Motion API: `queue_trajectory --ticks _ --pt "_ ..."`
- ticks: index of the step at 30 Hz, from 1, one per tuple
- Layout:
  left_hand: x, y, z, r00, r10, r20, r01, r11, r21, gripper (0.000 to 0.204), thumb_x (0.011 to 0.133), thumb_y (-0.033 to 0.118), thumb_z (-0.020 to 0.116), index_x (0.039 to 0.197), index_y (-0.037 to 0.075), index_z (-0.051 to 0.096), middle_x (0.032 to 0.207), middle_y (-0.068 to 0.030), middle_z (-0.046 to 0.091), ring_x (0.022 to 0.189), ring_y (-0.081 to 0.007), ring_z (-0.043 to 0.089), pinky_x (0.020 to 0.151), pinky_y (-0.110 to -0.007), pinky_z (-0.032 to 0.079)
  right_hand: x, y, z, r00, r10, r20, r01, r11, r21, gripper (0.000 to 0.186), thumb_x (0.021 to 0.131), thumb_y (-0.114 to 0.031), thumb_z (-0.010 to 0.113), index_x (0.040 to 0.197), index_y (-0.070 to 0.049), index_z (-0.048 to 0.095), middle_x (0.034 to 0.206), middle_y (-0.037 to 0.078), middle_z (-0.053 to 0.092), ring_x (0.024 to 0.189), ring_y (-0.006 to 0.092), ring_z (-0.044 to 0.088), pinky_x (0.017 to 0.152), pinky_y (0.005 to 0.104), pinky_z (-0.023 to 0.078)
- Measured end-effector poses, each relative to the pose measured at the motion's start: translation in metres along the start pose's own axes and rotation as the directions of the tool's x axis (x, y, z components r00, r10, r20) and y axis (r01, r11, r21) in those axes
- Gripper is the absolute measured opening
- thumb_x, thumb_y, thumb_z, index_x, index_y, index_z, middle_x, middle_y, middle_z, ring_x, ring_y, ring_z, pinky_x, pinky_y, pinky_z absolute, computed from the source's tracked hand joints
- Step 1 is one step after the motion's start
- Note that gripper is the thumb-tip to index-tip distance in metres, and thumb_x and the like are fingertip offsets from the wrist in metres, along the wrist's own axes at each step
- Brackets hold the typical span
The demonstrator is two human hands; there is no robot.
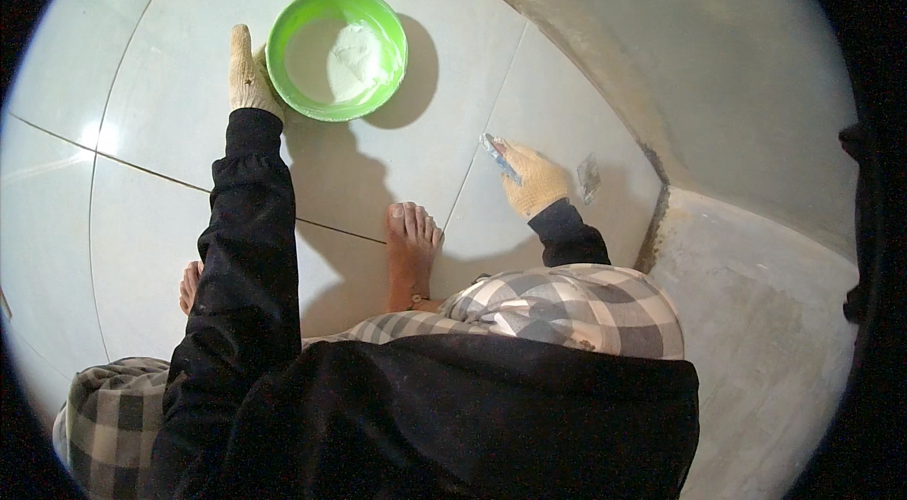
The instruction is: The person kneels on a tiled floor and uses a trowel to apply a white grout-like substance from a green bowl into the gaps between tiles. They repeatedly scoop the material and spread it along the seams, occasionally repositioning the bowl.
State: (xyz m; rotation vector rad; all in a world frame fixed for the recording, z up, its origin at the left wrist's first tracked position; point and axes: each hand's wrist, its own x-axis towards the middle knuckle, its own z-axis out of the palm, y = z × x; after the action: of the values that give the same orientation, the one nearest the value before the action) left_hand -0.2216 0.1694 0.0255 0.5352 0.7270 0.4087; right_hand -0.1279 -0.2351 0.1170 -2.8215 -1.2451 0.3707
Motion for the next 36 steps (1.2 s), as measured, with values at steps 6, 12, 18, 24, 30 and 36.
queue_trajectory --ticks 6,12,18,24,30,36 --pt "0.001 0.003 0.001 0.998 -0.049 0.046 0.048 0.999 0.017 0.094 0.087 0.073 0.045 0.132 -0.009 0.051 0.124 -0.0227 0.061 0.113 -0.0300 0.058 0.100 -0.038 0.044 -0.012 -0.047 0.020 0.974 0.137 0.180 -0.074 0.944 -0.321 0.057 0.083 -0.012 0.058 0.139 -0.015 0.050 0.139 0.010 0.052 0.099 0.0354 0.062 0.093 0.0418 0.051" --pt "0.003 0.001 0.003 1.000 0.000 0.009 0.000 0.999 0.033 0.093 0.087 0.074 0.043 0.129 -0.009 0.055 0.120 -0.0213 0.063 0.108 -0.0289 0.060 0.096 -0.038 0.046 -0.016 -0.049 0.008 0.905 0.093 0.415 0.030 0.959 -0.282 0.046 0.087 -0.013 0.056 0.133 -0.015 0.055 0.131 0.014 0.057 0.098 0.0357 0.065 0.080 0.0446 0.055" --pt "0.006 0.001 -0.003 0.998 -0.049 0.037 0.049 0.999 0.008 0.091 0.088 0.072 0.044 0.129 -0.009 0.054 0.118 -0.0210 0.064 0.107 -0.0288 0.061 0.095 -0.038 0.047 0.049 -0.019 -0.031 0.818 0.380 0.431 -0.300 0.922 -0.243 0.040 0.082 -0.014 0.057 0.121 -0.014 0.063 0.108 0.021 0.067 0.098 0.0349 0.066 0.083 0.0441 0.054" --pt "0.008 0.000 -0.003 0.999 -0.031 0.008 0.031 0.999 0.024 0.092 0.088 0.072 0.045 0.129 -0.010 0.054 0.118 -0.0213 0.064 0.108 -0.0291 0.061 0.097 -0.037 0.046 0.026 -0.058 -0.005 0.791 0.438 0.428 -0.393 0.899 -0.194 0.039 0.089 -0.014 0.056 0.128 -0.017 0.060 0.129 0.012 0.055 0.119 0.0316 0.056 0.099 0.0412 0.047" --pt "0.011 -0.002 -0.003 1.000 0.004 0.005 -0.004 0.998 0.069 0.093 0.086 0.074 0.043 0.133 -0.006 0.050 0.127 -0.0241 0.059 0.112 -0.0351 0.060 0.097 -0.046 0.047 0.028 -0.048 -0.027 0.621 0.340 0.706 -0.132 0.933 -0.334 0.042 0.087 -0.015 0.057 0.129 -0.017 0.058 0.124 0.015 0.058 0.117 0.0329 0.058 0.094 0.0426 0.049" --pt "0.012 -0.003 -0.005 0.999 -0.044 0.023 0.043 0.998 0.049 0.092 0.086 0.074 0.044 0.133 -0.004 0.052 0.127 -0.0237 0.060 0.113 -0.0351 0.059 0.098 -0.046 0.046 0.051 -0.046 -0.024 0.910 0.145 0.388 -0.074 0.979 -0.191 0.045 0.085 -0.009 0.056 0.129 -0.019 0.059 0.119 0.015 0.059 0.108 0.0347 0.061 0.091 0.0429 0.051"
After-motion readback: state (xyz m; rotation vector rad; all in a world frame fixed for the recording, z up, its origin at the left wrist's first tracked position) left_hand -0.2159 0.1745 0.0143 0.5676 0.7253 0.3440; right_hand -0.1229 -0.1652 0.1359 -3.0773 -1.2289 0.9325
